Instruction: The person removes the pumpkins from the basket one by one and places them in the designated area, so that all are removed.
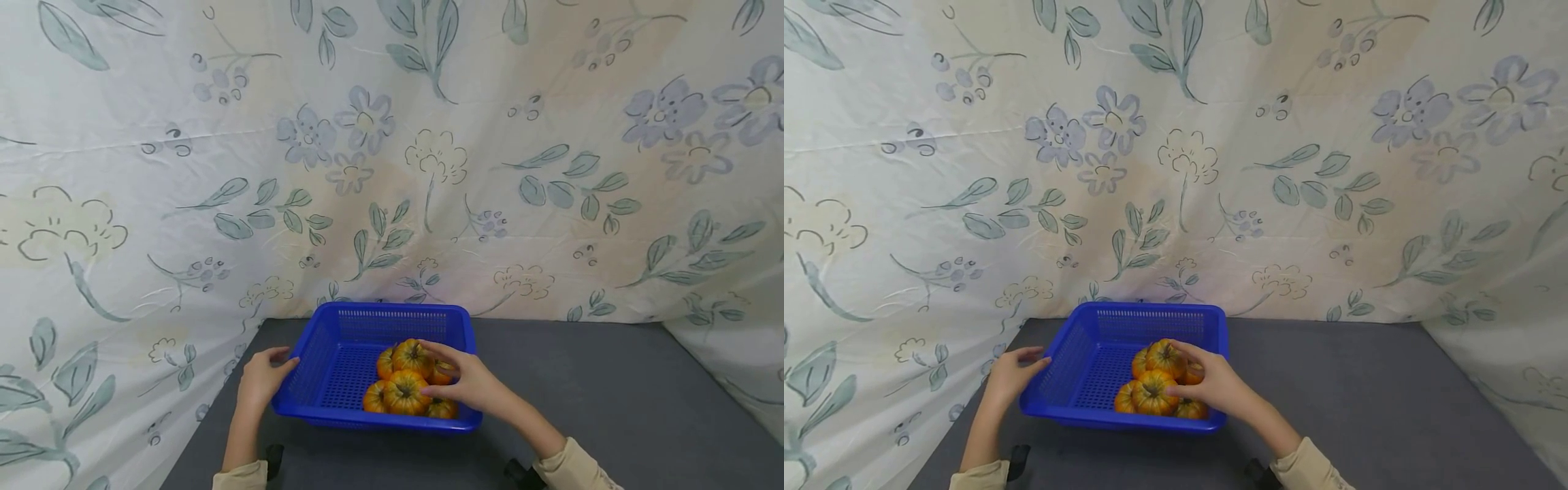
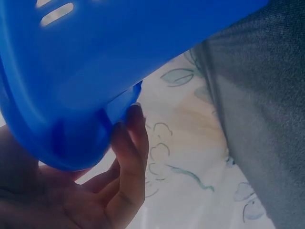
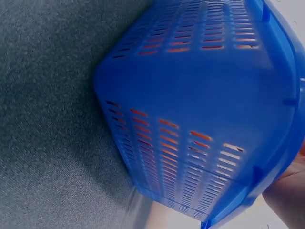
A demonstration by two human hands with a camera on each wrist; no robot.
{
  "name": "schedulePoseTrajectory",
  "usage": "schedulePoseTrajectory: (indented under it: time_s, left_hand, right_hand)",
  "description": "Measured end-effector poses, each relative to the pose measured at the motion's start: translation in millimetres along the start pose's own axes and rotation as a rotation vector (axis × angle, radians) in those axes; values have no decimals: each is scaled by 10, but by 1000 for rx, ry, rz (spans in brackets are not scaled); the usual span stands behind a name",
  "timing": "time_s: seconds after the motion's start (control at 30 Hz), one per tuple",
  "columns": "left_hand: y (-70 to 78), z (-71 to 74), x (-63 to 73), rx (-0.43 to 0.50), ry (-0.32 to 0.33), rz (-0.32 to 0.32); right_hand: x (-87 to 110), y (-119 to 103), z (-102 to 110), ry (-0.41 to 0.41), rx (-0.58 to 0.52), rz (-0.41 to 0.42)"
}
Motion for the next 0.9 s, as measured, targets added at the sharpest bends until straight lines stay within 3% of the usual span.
schedulePoseTrajectory:
  time_s: [0.6,0.9]
  left_hand:
    - [-95,-78,-23,108,-9,4]
    - [-145,-74,-25,153,-9,8]
  right_hand:
    - [10,19,-198,-68,-35,-15]
    - [-1,0,-305,-108,0,3]
Point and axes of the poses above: each hand's wrist, its own x-axis away from the middle knuckle, its own z-axis out of the back of the hand, y = z × x, the point moved 9 cm from there along -x, towards the middle knuckle, and after that the axes turned 11 degrees about -x, right-handed, at the moved point
